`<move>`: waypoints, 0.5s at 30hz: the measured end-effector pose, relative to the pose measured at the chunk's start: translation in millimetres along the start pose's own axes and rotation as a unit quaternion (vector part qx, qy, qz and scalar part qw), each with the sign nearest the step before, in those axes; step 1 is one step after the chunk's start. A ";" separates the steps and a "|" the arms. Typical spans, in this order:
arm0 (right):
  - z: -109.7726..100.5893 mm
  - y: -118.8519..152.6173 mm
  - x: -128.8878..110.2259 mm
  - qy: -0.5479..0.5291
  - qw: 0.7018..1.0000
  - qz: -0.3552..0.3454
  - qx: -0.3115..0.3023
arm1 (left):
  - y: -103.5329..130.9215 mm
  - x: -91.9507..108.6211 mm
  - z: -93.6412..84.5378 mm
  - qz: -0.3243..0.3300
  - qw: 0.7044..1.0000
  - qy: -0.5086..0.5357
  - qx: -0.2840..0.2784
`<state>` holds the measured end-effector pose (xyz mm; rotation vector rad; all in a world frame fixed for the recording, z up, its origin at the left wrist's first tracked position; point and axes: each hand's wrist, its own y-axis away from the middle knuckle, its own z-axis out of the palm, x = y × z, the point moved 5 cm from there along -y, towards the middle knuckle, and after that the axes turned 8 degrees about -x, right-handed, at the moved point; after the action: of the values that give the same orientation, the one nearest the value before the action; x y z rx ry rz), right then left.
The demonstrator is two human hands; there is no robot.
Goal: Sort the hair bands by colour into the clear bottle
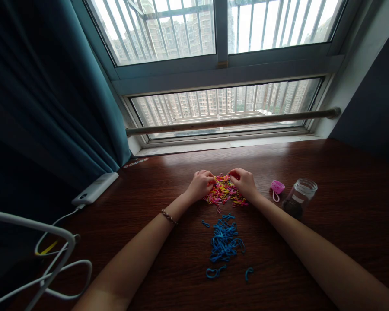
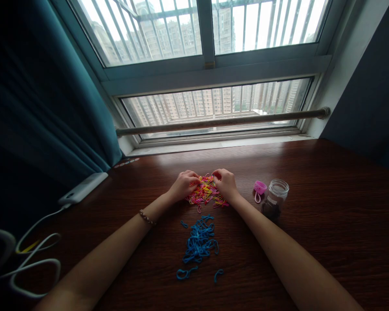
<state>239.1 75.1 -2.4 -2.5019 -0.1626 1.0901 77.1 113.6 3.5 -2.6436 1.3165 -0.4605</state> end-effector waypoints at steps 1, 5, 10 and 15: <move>-0.1 0.1 -0.2 0.000 1.000 0.001 0.000 | -0.1 0.1 0.2 0.002 1.000 -0.001 -0.003; -0.9 0.5 -0.8 -0.001 1.000 0.001 0.005 | -0.1 -0.3 0.9 0.011 1.000 0.001 -0.013; -1.9 0.8 -1.4 0.004 1.000 -0.006 0.014 | -0.6 -2.1 2.7 0.010 1.000 0.006 -0.020; -2.4 1.3 -1.8 0.001 1.000 -0.006 0.015 | -1.1 -3.4 2.6 -0.002 1.000 0.010 -0.010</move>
<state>239.5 72.7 -0.3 -2.4717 -0.1597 1.0772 76.9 117.0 0.6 -2.6666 1.3280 -0.4785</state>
